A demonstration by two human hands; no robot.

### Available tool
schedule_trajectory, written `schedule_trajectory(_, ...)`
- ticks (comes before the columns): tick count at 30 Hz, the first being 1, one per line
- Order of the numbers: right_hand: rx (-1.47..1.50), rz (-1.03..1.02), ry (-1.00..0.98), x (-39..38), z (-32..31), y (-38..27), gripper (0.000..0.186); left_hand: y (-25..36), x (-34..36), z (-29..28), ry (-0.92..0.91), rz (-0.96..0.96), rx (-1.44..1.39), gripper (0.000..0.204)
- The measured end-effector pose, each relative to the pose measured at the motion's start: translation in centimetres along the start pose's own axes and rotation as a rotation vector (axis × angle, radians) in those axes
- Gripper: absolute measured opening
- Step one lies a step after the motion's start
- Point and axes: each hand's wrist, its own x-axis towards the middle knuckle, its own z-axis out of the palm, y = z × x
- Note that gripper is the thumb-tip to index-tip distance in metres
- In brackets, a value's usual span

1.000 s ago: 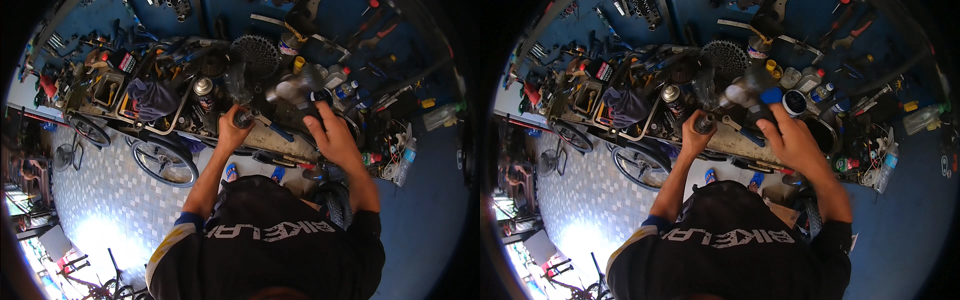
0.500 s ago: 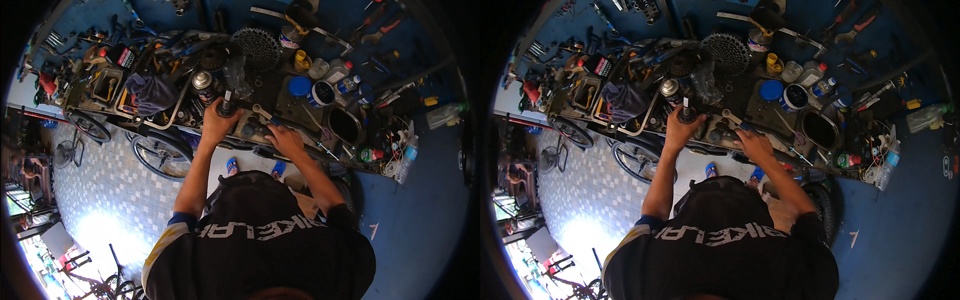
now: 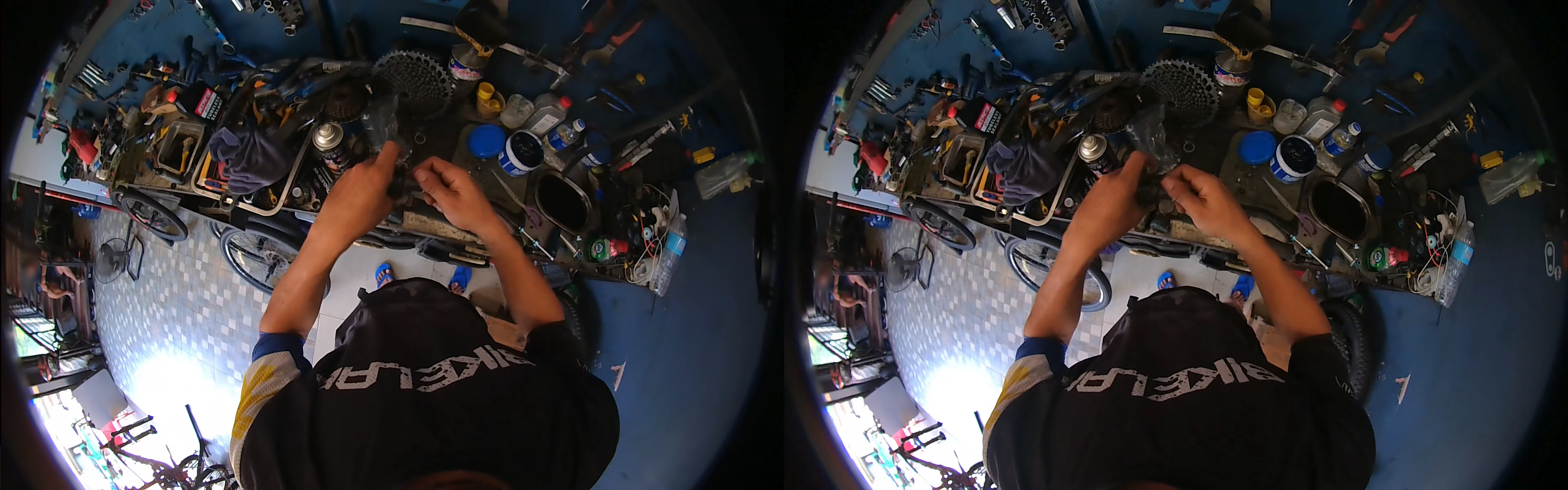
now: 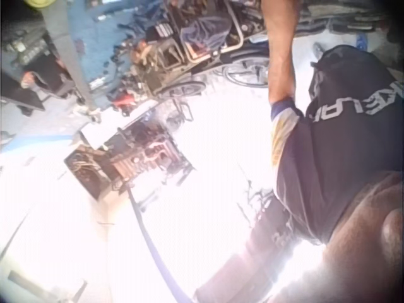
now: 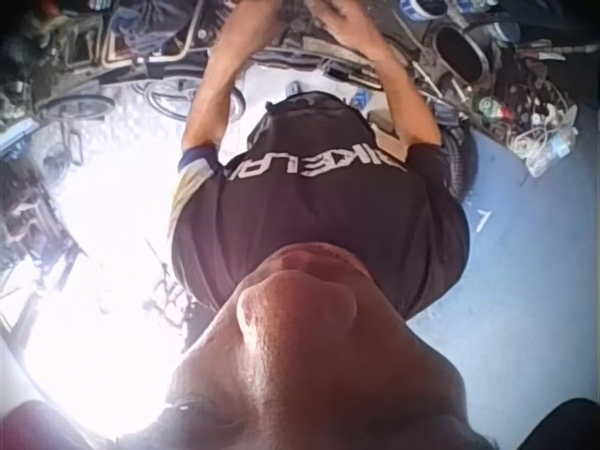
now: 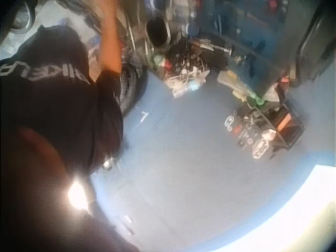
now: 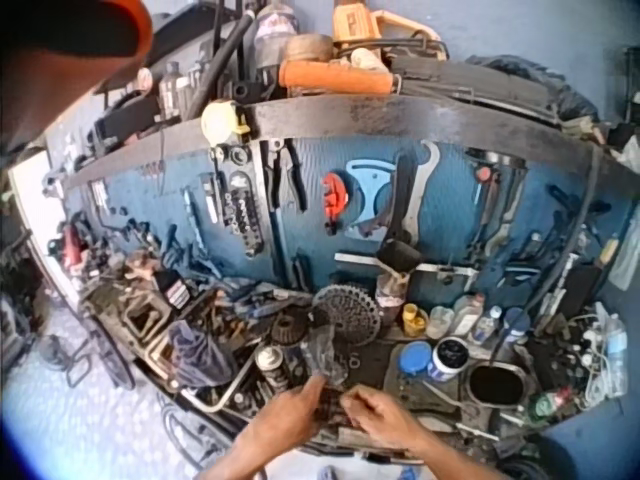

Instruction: The person disassembles a bicycle hub at a workbench, removes internal components, and uses a hammer to tap a bearing into place. They then reassemble the hub with a wrench and inspect the finished assembly.

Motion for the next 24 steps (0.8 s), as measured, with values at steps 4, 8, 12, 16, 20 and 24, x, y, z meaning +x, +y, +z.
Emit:
schedule_trajectory(4, 0.846, 0.153, 0.072, -2.0, 0.6, -0.4, 0.037, 1.3, -0.7, -2.2, -0.104, 0.049, -0.619, 0.082)
schedule_trajectory(8, 0.984, 0.081, 0.056, -2.6, 2.1, -0.6, 0.042, 3.0, -1.4, 1.1, 0.132, 0.140, -0.967, 0.071)
schedule_trajectory(12, 0.989, 0.036, 0.069, -3.0, 3.0, -0.9, 0.044, 3.7, -1.4, 2.2, 0.286, 0.237, -0.854, 0.051)
schedule_trajectory(16, 0.908, -0.036, 0.035, -3.3, 2.9, 0.7, 0.048, 4.0, -1.7, 1.9, 0.275, 0.243, -0.820, 0.048)
schedule_trajectory(20, 0.920, -0.046, -0.071, -4.0, 2.8, 0.6, 0.049, 3.2, -1.8, 1.9, 0.306, 0.253, -0.797, 0.046)
schedule_trajectory(24, 0.833, -0.056, -0.115, -4.2, 2.7, -0.5, 0.047, 3.2, -2.0, 2.4, 0.355, 0.240, -0.845, 0.046)
